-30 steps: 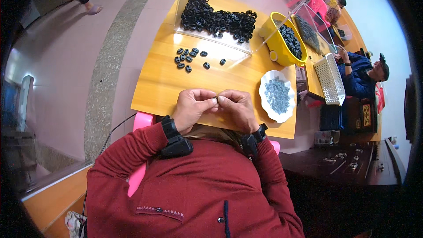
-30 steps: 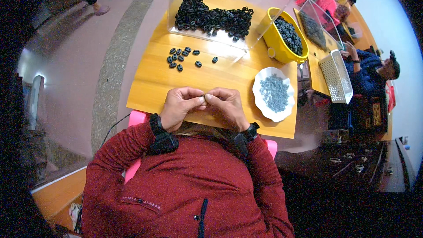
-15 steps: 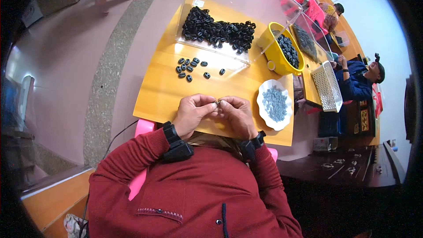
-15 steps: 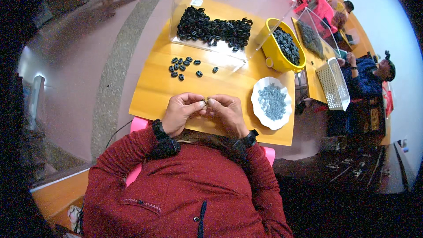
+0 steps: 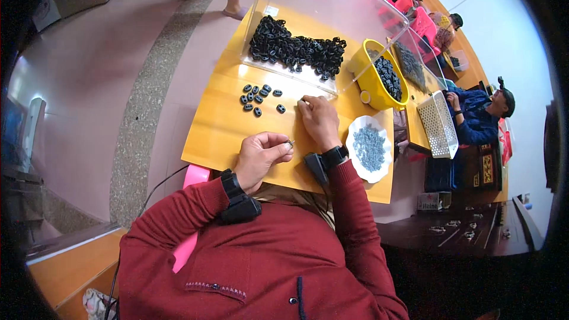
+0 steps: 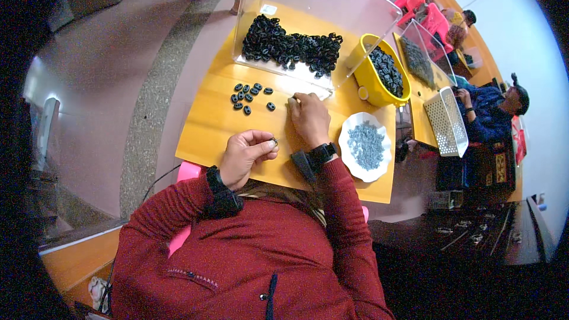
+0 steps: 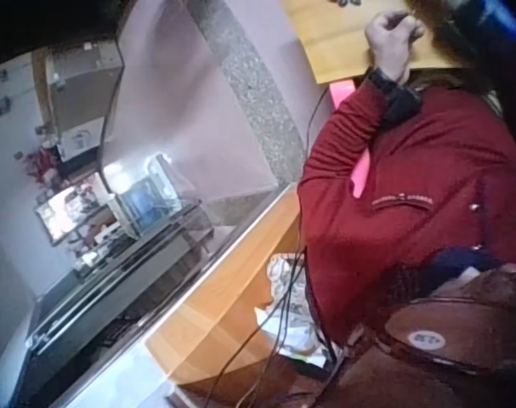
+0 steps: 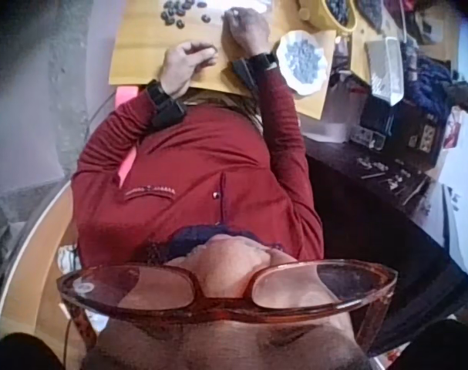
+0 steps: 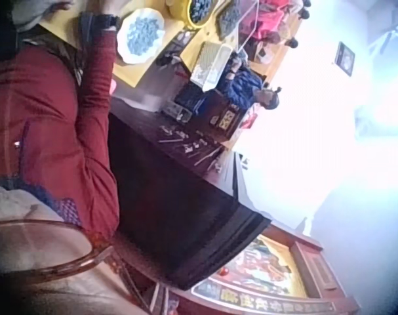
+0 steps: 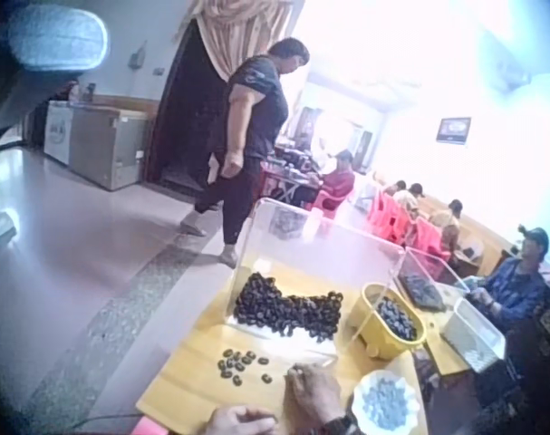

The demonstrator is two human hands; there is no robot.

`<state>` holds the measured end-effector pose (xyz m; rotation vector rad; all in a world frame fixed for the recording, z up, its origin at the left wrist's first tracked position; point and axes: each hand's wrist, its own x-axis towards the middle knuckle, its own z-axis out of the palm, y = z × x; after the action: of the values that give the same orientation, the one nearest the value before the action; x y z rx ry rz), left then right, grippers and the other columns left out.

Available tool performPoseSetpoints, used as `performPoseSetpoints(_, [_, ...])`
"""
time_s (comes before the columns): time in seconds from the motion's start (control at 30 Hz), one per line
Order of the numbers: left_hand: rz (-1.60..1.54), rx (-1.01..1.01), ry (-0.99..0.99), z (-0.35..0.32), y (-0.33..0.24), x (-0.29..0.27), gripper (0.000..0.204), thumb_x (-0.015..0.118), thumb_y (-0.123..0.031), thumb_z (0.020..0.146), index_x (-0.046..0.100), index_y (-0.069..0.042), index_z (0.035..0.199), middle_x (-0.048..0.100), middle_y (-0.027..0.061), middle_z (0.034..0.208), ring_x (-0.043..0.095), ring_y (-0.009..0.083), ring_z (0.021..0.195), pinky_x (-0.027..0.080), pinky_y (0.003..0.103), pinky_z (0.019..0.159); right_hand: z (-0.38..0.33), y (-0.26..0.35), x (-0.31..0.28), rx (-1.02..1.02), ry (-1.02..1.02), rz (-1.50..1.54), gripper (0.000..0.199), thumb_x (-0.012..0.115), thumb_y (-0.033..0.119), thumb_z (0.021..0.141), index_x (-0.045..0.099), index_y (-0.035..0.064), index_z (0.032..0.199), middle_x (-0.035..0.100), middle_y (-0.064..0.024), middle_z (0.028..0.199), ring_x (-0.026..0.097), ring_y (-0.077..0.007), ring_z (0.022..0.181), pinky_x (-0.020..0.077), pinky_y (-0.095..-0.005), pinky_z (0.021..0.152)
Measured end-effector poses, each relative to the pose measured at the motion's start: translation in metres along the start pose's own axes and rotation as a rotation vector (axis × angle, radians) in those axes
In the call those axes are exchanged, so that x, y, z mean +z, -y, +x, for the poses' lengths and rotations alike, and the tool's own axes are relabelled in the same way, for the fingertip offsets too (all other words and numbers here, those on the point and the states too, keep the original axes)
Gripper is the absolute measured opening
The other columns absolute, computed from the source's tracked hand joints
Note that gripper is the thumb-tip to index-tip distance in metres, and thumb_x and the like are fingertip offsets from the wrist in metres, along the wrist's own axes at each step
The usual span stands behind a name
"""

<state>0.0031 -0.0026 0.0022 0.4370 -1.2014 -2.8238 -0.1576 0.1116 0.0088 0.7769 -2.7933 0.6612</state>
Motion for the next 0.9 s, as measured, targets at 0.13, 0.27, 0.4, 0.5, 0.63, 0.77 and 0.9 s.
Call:
performPoseSetpoints(0.13, [-0.012, -0.004, 0.004, 0.000, 0.001, -0.001, 0.015, 0.064, -0.003, 0.086, 0.058, 0.003, 0.098, 0.064, 0.0086, 0.086, 0.063, 0.0141, 0.076, 0.054, 0.026, 0.074, 0.001, 0.001, -0.002, -0.002, 0.025, 0.056, 0.021, 0.065, 0.022, 0.082, 0.069, 0.0094, 0.098, 0.065, -0.0144, 0.096, 0.062, -0.0313, 0.087, 0.0487, -0.0388, 0.075])
performPoseSetpoints(0.27, [-0.003, -0.011, 0.002, 0.001, -0.001, 0.000, 0.015, 0.063, -0.003, 0.086, 0.058, 0.003, 0.099, 0.064, 0.0084, 0.087, 0.063, 0.0142, 0.076, 0.054, 0.026, 0.074, -0.007, 0.000, -0.004, -0.080, -0.014, 0.115, 0.021, 0.064, 0.021, 0.083, 0.069, 0.0074, 0.098, 0.066, -0.0141, 0.093, 0.064, -0.0311, 0.081, 0.0497, -0.0384, 0.073])
performPoseSetpoints(0.4, [-0.003, -0.010, -0.004, 0.000, 0.000, 0.000, 0.015, 0.063, -0.003, 0.087, 0.058, 0.003, 0.100, 0.064, 0.0083, 0.088, 0.063, 0.0142, 0.077, 0.054, 0.026, 0.075, -0.019, -0.014, -0.003, -0.239, -0.050, 0.125, 0.023, 0.067, 0.014, 0.082, 0.067, 0.0001, 0.101, 0.069, -0.0135, 0.085, 0.065, -0.0244, 0.069, 0.0508, -0.0325, 0.064])
performPoseSetpoints(0.5, [0.002, -0.017, 0.006, 0.000, 0.001, -0.001, 0.018, 0.062, -0.002, 0.087, 0.057, 0.003, 0.103, 0.063, 0.0079, 0.089, 0.063, 0.0140, 0.079, 0.054, 0.027, 0.075, -0.032, -0.018, -0.004, -0.047, 0.111, 0.717, 0.021, 0.066, 0.008, 0.085, 0.065, -0.0031, 0.103, 0.068, -0.0074, 0.085, 0.063, -0.0123, 0.069, 0.0495, -0.0249, 0.061])
performPoseSetpoints(0.63, [0.001, 0.010, 0.059, 0.002, 0.001, -0.003, 0.030, 0.061, -0.002, 0.088, 0.053, 0.006, 0.116, 0.062, 0.0076, 0.092, 0.063, 0.0131, 0.081, 0.054, 0.026, 0.076, -0.051, -0.010, -0.014, 0.208, 0.249, 1.091, 0.021, 0.066, 0.005, 0.085, 0.064, -0.0062, 0.103, 0.068, -0.0064, 0.090, 0.062, -0.0109, 0.078, 0.0504, -0.0239, 0.070])
performPoseSetpoints(0.77, [0.018, -0.027, 0.105, 0.002, 0.001, -0.003, 0.039, 0.059, -0.001, 0.089, 0.048, 0.007, 0.126, 0.061, 0.0069, 0.097, 0.063, 0.0118, 0.084, 0.054, 0.025, 0.078, -0.064, 0.006, -0.020, 0.304, 0.295, 1.342, 0.023, 0.065, 0.001, 0.086, 0.063, -0.0055, 0.108, 0.067, -0.0084, 0.094, 0.063, -0.0124, 0.081, 0.0521, -0.0247, 0.072])
performPoseSetpoints(0.9, [0.037, -0.046, 0.107, 0.001, -0.001, 0.000, 0.042, 0.059, -0.002, 0.089, 0.047, 0.007, 0.128, 0.061, 0.0061, 0.098, 0.063, 0.0116, 0.085, 0.054, 0.025, 0.079, -0.068, 0.006, -0.016, 0.274, 0.323, 1.411, 0.026, 0.065, 0.002, 0.086, 0.063, -0.0026, 0.112, 0.068, -0.0061, 0.096, 0.063, -0.0103, 0.081, 0.0527, -0.0238, 0.072])
